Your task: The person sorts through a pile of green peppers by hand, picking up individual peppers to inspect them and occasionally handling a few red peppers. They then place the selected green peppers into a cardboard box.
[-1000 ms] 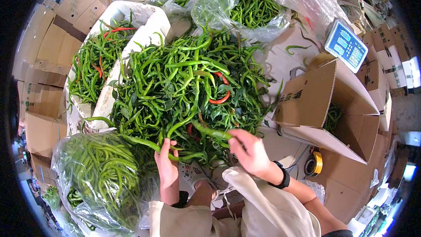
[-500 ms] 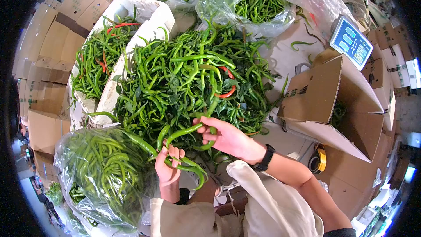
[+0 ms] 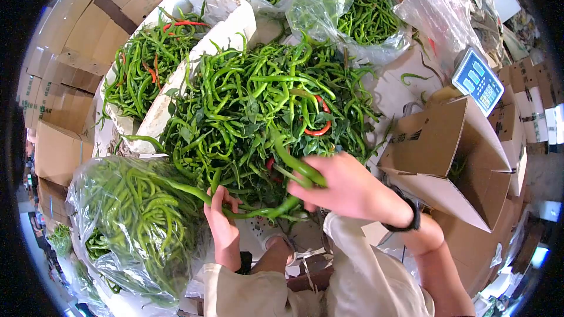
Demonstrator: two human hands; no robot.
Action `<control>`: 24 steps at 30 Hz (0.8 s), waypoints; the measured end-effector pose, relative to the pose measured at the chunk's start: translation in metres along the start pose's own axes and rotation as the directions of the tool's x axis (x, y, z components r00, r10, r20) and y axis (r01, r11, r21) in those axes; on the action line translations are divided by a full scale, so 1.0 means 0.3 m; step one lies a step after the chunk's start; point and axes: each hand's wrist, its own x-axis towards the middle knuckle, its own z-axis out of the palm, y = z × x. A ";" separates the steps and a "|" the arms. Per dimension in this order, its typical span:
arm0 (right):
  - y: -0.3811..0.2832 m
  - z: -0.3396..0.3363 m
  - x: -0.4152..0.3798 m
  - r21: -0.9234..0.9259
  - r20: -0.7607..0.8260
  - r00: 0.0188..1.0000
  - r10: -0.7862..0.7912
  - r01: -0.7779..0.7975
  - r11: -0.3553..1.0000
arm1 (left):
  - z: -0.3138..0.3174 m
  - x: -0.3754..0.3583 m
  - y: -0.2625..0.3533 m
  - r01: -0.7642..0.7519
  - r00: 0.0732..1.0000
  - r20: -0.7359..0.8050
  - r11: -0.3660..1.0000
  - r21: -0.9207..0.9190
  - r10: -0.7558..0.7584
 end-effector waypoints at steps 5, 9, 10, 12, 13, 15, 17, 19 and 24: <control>-0.296 0.029 0.487 -0.004 -0.176 0.749 -0.639 0.649 0.761 | 0.019 0.011 -0.010 0.040 0.999 -0.011 0.992 -0.116 -0.041; -0.407 0.022 0.685 -0.083 -0.274 0.668 -0.692 0.700 0.709 | 0.005 0.015 -0.013 0.025 0.999 -0.020 0.970 -0.243 -0.031; -0.380 0.006 0.651 -0.137 -0.275 0.715 -0.642 0.632 0.763 | 0.014 0.009 -0.003 0.021 0.999 -0.037 0.968 -0.248 -0.031; -0.236 0.008 0.605 -0.005 -0.239 0.697 -0.676 0.696 0.718 | 0.019 0.006 0.001 0.023 1.000 0.022 0.956 -0.293 -0.018; -0.198 0.005 0.528 0.146 -0.244 0.792 -0.560 0.601 0.786 | 0.016 0.010 -0.004 0.036 0.998 0.051 0.949 -0.312 -0.021; -0.080 0.027 0.399 0.438 -0.241 0.876 -0.418 0.483 0.758 | -0.030 0.019 -0.038 0.088 0.984 0.176 0.953 -0.290 -0.037; 0.039 0.065 0.327 0.633 -0.243 0.897 -0.370 0.436 0.640 | -0.022 0.014 -0.025 0.158 0.972 0.211 0.952 -0.261 -0.103; 0.111 0.105 0.262 0.774 -0.213 0.934 -0.288 0.341 0.534 | -0.010 0.010 -0.027 0.204 0.945 0.305 0.944 -0.259 -0.120; 0.189 0.186 0.222 0.916 -0.208 0.944 -0.256 0.280 0.288 | 0.014 -0.011 -0.011 0.276 0.912 0.375 0.925 -0.260 -0.166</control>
